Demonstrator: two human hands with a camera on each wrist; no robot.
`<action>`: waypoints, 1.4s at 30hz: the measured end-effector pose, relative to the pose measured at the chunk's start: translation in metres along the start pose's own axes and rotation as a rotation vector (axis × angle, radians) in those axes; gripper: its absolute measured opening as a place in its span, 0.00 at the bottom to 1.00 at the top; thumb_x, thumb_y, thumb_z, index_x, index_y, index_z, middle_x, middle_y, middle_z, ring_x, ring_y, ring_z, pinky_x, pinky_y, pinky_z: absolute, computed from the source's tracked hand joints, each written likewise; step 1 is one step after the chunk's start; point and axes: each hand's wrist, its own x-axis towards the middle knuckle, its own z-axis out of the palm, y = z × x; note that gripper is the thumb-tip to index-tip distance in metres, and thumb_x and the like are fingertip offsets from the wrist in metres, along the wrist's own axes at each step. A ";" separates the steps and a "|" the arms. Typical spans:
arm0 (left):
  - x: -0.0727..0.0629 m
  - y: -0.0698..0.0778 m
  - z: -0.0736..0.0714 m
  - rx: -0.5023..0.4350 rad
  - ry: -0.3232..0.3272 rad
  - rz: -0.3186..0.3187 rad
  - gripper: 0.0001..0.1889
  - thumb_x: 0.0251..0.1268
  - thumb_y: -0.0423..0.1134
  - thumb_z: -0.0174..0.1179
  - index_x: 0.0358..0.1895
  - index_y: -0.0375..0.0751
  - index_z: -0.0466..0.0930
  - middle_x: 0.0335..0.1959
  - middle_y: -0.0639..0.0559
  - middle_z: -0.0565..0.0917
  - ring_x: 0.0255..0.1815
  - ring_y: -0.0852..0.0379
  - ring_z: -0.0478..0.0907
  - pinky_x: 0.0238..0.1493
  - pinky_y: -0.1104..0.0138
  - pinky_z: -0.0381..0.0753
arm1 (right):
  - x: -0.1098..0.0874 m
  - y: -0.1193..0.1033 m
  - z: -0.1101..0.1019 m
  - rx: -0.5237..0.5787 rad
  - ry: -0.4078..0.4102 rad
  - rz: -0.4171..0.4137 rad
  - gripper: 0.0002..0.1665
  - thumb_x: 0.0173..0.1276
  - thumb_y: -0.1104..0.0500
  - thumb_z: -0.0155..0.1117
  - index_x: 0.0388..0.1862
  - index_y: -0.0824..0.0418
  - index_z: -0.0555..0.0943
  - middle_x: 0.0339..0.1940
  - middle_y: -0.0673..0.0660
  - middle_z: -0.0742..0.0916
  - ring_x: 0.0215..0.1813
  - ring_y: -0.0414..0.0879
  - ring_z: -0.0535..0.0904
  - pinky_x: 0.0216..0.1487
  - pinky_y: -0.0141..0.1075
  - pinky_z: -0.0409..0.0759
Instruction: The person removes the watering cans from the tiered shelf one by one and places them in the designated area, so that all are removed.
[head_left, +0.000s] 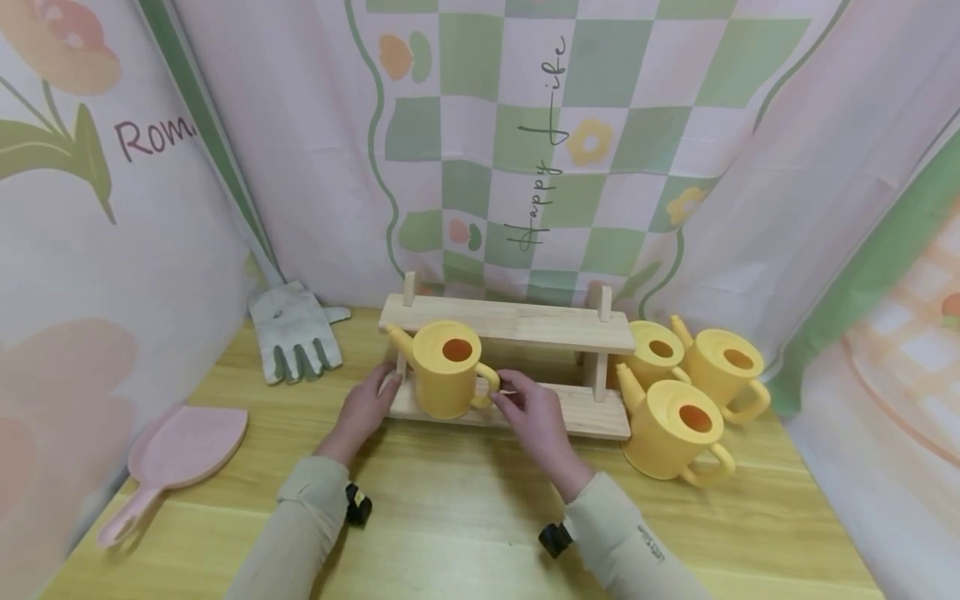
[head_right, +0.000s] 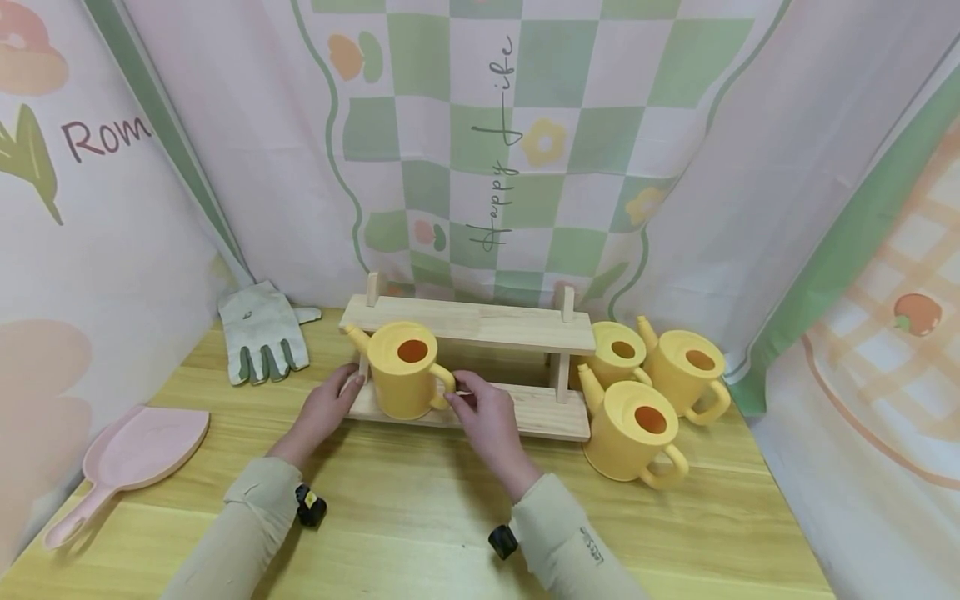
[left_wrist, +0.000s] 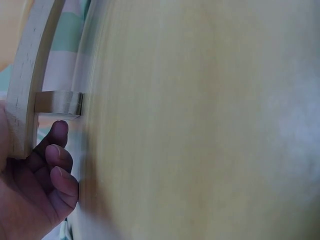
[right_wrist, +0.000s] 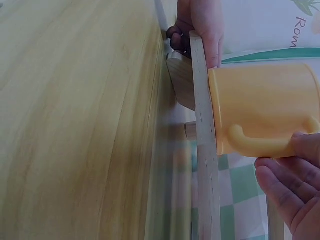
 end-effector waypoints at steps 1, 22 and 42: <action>0.000 0.000 0.000 -0.001 -0.002 -0.002 0.32 0.75 0.61 0.41 0.73 0.46 0.62 0.71 0.40 0.67 0.70 0.37 0.64 0.69 0.43 0.61 | -0.001 0.000 0.000 -0.005 0.004 -0.008 0.14 0.65 0.65 0.68 0.50 0.63 0.83 0.47 0.61 0.88 0.42 0.52 0.87 0.39 0.35 0.86; -0.003 0.002 0.001 0.000 0.028 0.019 0.29 0.76 0.59 0.42 0.71 0.47 0.65 0.67 0.36 0.71 0.66 0.34 0.68 0.64 0.41 0.66 | -0.035 0.000 -0.053 0.022 0.170 -0.138 0.15 0.61 0.72 0.68 0.48 0.73 0.83 0.42 0.67 0.88 0.38 0.58 0.87 0.37 0.26 0.83; -0.004 0.004 -0.001 0.000 0.007 0.012 0.30 0.76 0.60 0.40 0.72 0.46 0.63 0.68 0.37 0.70 0.67 0.34 0.66 0.66 0.41 0.64 | -0.064 0.004 -0.143 -0.051 0.408 -0.090 0.17 0.57 0.79 0.67 0.47 0.75 0.83 0.35 0.49 0.88 0.33 0.26 0.83 0.33 0.21 0.81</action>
